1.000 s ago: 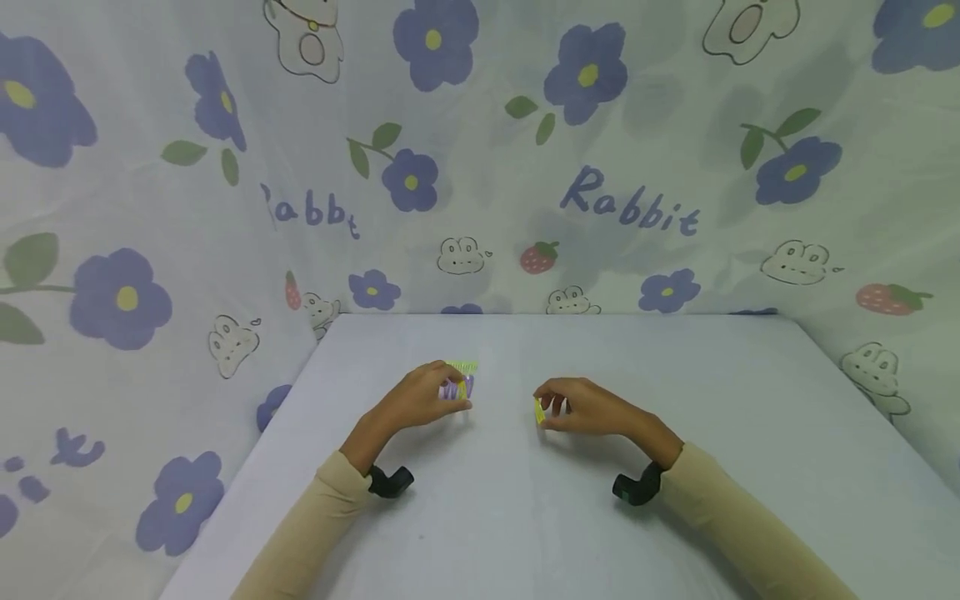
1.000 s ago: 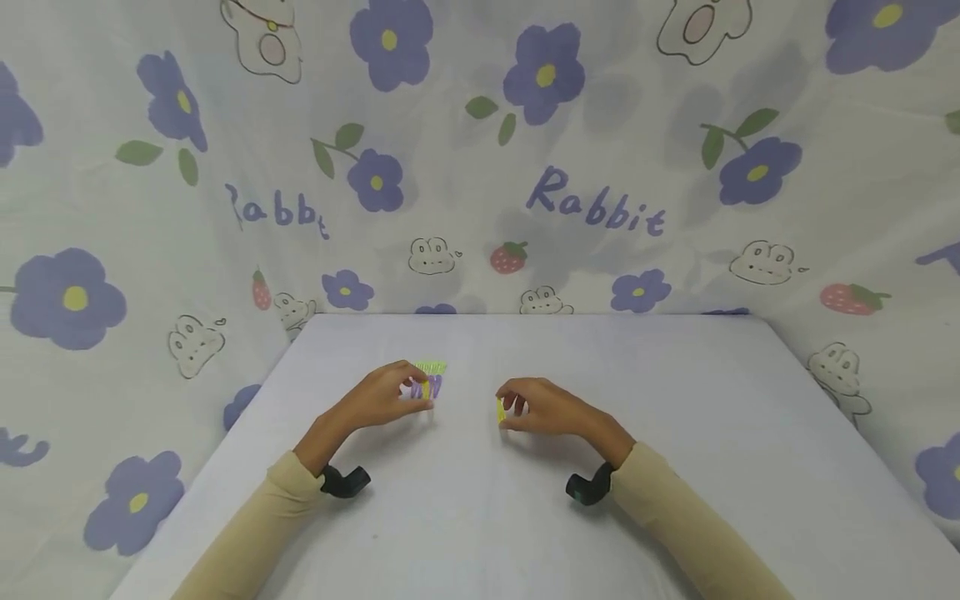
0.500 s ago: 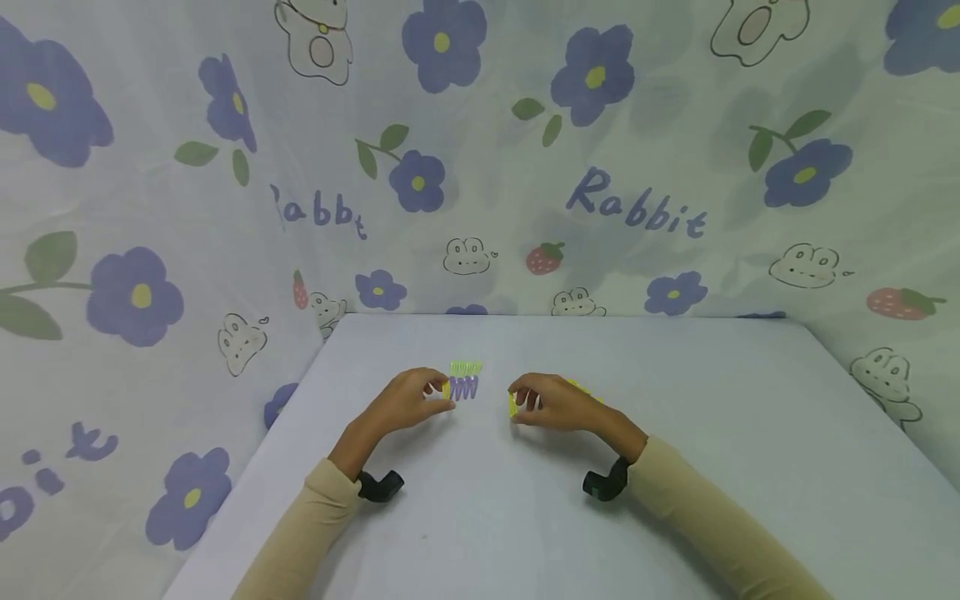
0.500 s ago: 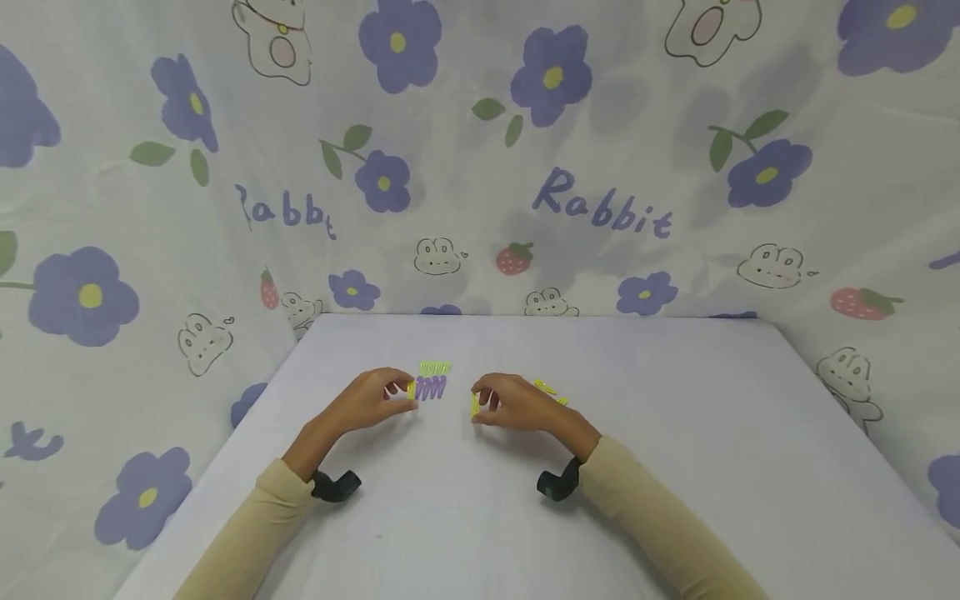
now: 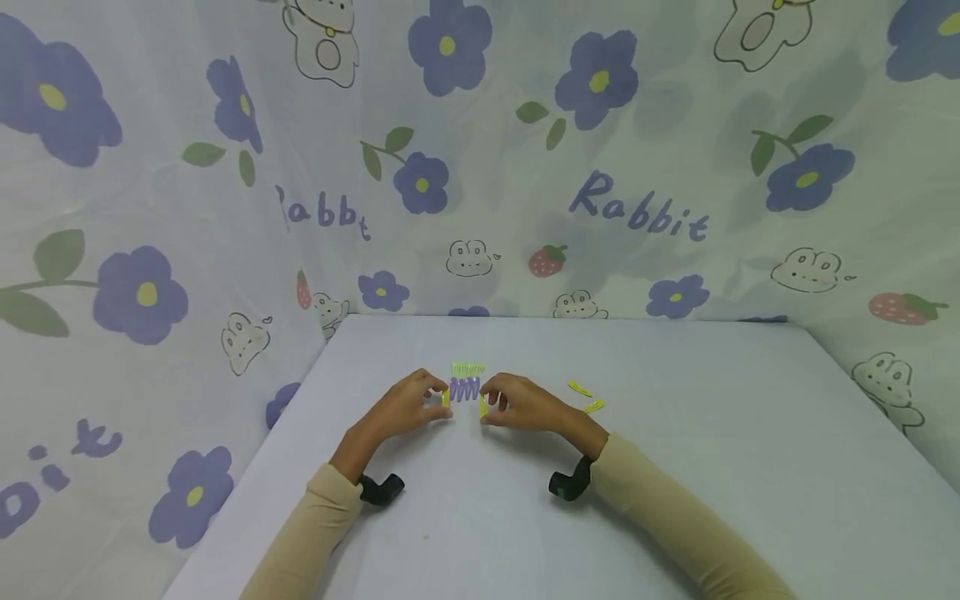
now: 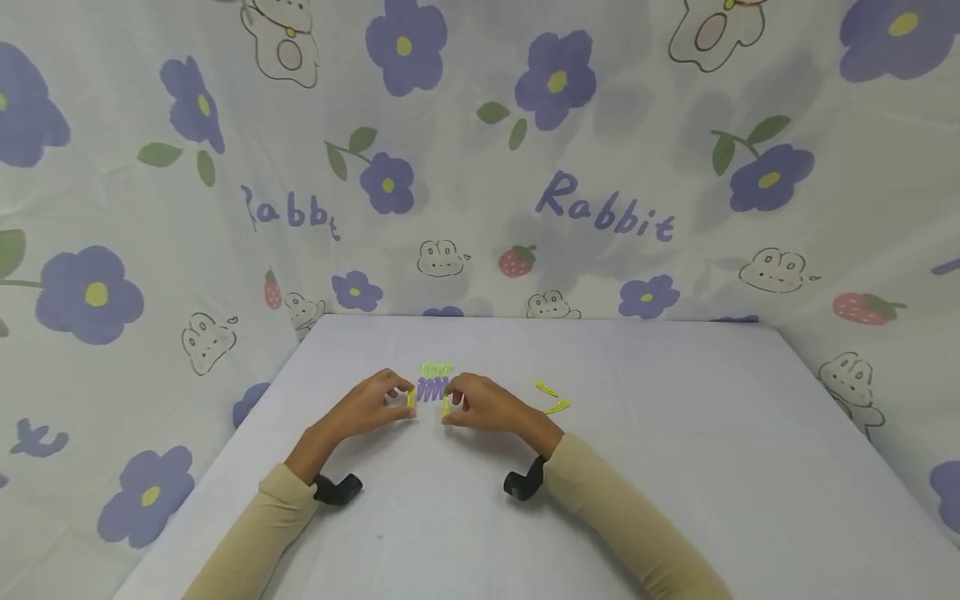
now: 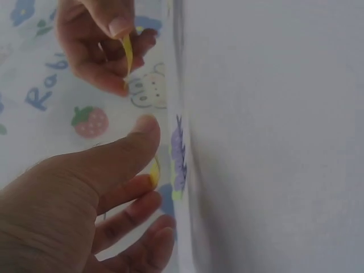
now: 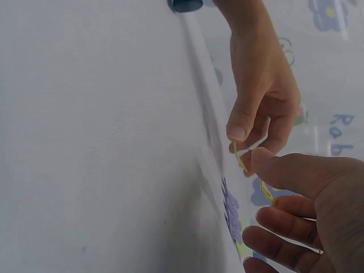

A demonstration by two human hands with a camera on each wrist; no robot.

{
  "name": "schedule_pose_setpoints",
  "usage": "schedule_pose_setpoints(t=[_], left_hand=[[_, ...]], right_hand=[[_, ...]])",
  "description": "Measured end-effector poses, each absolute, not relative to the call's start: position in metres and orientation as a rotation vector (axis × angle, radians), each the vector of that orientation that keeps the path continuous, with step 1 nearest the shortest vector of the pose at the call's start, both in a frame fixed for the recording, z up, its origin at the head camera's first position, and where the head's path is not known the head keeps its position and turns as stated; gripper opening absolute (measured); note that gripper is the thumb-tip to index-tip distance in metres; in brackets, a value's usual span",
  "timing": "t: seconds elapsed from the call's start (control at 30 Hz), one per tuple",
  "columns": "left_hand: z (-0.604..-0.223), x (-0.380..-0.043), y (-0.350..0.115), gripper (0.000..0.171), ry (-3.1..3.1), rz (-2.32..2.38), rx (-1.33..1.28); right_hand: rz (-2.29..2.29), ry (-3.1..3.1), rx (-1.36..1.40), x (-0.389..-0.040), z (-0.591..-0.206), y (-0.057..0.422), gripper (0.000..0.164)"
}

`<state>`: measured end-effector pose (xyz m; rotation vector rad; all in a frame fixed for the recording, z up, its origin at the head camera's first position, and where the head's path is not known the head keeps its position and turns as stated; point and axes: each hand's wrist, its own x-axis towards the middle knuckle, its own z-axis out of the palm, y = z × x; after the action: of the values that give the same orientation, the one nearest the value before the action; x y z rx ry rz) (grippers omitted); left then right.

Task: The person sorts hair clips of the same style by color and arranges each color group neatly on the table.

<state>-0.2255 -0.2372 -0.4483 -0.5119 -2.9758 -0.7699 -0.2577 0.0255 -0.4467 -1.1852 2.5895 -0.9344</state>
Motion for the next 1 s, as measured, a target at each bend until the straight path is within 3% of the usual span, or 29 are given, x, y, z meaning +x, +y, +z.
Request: schedule_pose_setpoints(t=[0.57, 1.0], left_hand=[[-0.454, -0.229, -0.237, 0.048, -2.977, -0.657, -0.712], [-0.459, -0.23, -0.24, 0.046, -2.983, -0.658, -0.695]], right_hand=[[-0.935, 2.669, -1.222, -0.268, -0.471, -0.01, 0.041], [-0.867, 2.74, -1.249, -0.269, -0.48, -0.023, 0.042]])
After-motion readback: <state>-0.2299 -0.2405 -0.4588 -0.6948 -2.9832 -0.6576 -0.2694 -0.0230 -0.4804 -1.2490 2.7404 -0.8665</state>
